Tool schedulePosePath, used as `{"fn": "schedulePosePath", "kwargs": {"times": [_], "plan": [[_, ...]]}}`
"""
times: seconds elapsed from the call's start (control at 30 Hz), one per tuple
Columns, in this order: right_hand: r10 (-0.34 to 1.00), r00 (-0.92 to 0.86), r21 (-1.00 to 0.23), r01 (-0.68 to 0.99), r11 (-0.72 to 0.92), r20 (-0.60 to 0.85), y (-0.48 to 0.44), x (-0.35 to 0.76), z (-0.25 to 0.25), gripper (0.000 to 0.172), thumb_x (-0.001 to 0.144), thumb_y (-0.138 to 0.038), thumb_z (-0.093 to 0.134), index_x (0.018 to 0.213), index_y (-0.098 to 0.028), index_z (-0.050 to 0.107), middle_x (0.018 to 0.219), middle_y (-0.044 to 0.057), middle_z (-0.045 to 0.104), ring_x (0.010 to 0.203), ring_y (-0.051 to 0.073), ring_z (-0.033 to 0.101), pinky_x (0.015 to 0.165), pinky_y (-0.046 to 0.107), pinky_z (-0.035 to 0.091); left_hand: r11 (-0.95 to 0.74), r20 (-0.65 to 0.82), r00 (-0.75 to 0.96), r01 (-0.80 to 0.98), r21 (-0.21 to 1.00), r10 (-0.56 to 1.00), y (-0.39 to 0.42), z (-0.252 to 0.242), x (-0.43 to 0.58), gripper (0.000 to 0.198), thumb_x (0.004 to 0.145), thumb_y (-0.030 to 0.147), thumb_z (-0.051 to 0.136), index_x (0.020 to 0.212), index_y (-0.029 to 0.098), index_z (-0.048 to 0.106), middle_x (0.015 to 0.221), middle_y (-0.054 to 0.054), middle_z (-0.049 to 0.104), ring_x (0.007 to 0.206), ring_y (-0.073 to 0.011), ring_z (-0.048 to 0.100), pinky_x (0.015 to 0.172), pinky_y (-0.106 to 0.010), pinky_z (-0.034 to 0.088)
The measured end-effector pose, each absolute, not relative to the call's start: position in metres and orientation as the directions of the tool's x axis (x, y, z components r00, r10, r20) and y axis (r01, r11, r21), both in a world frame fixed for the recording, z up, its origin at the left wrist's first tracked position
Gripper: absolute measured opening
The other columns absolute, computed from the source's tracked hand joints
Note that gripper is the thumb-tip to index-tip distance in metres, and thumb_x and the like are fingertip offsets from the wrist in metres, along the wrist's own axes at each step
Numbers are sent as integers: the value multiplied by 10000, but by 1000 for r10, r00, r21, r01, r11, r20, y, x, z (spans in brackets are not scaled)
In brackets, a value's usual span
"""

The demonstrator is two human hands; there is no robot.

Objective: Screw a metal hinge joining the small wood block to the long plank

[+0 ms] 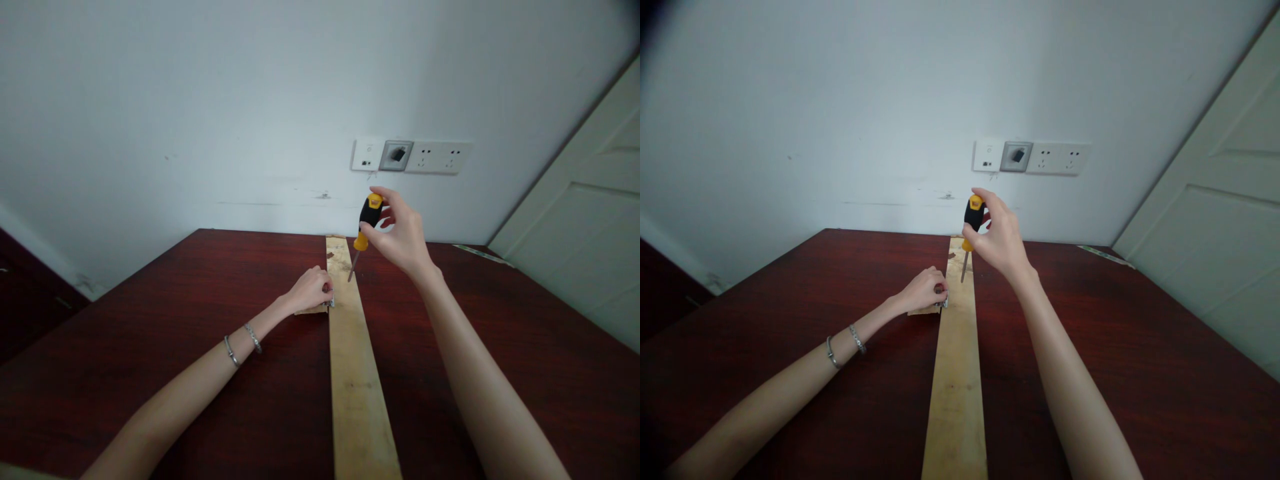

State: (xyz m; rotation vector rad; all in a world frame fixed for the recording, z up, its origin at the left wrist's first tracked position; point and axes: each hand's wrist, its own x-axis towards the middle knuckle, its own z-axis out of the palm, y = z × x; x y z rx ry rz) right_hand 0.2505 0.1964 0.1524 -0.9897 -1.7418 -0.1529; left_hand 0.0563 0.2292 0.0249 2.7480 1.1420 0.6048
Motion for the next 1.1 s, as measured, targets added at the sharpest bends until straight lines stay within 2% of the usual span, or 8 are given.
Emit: {"fn": "schedulePosePath", "kwargs": {"times": [0.4, 0.8, 1.1], "plan": [[538, -80, -347, 682, 643, 839, 195, 251, 153, 547, 676, -206, 580, 1216, -243, 508, 1110, 74, 619, 684, 173, 570, 637, 385, 527, -756, 331, 681, 608, 241, 653, 224, 28, 56, 113, 789, 143, 581, 676, 150, 581, 753, -45, 598, 808, -187, 507, 732, -278, 402], [543, -73, -352, 689, 634, 836, 196, 251, 152, 541, 675, -207, 580, 1211, -240, 511, 1101, 72, 626, 677, 172, 571, 637, 392, 533, -779, 336, 703, 577, 244, 626, 224, 28, 56, 115, 805, 126, 567, 692, 146, 565, 755, -33, 591, 805, -170, 499, 766, -276, 388], [541, -73, -345, 697, 629, 838, 199, 254, 151, 553, 666, -193, 587, 1212, -232, 510, 1101, 75, 626, 666, 166, 570, 632, 374, 525, -759, 366, 666, 563, 326, 651, 229, 22, 54, 85, 783, 144, 593, 698, 146, 592, 734, -28, 598, 811, -170, 511, 752, -263, 396]]}}
